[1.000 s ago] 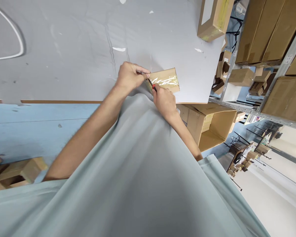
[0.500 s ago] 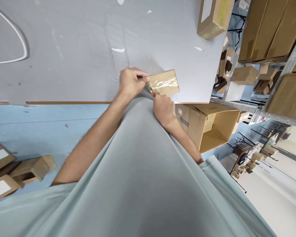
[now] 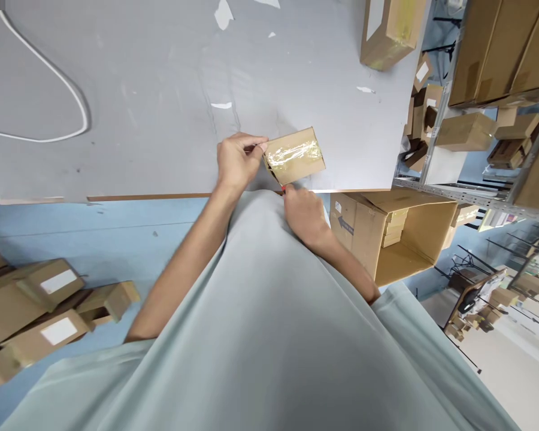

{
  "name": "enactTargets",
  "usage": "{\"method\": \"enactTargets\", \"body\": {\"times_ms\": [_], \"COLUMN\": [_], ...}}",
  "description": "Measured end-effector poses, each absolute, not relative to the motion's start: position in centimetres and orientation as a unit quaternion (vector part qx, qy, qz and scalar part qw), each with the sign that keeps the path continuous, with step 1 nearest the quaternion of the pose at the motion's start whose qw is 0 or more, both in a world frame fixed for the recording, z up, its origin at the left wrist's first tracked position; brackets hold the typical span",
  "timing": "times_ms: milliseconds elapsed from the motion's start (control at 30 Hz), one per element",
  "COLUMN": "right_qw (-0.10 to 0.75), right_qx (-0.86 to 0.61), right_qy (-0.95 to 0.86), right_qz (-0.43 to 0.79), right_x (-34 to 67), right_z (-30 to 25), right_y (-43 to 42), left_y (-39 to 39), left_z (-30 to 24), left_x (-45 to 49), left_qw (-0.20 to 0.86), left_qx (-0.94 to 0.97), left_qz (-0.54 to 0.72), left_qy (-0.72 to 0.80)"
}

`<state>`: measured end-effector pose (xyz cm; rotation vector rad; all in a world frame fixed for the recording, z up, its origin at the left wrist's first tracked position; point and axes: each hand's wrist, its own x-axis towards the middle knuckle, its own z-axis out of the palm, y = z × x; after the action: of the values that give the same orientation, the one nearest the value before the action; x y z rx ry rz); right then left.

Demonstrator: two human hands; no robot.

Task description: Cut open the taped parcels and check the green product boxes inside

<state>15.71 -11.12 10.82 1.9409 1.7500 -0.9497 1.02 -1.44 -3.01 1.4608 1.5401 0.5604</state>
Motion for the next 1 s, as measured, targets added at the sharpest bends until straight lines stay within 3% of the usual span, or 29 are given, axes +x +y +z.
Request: {"method": "enactTargets", "body": {"times_ms": [300, 600, 1000], "right_qw": [0.093, 0.062, 0.081], "right_qx": [0.788, 0.75, 0.77], "right_qy": [0.54, 0.588, 0.571], "right_qz": [-0.281, -0.298, -0.272], "right_x": [24.8, 26.8, 25.0], "right_z": [11.1, 7.7, 6.7], "right_y": [-11.5, -8.8, -7.6], "left_y": [-4.0, -4.6, -4.8], "left_z": [-0.7, -2.5, -2.6], "left_x": [6.7, 8.6, 8.7], "left_qw": [0.332, 0.343, 0.358], "left_qx": [0.793, 0.81, 0.799], "left_qz": [0.176, 0.147, 0.161], "left_qy": [0.479, 0.452, 0.455]}}
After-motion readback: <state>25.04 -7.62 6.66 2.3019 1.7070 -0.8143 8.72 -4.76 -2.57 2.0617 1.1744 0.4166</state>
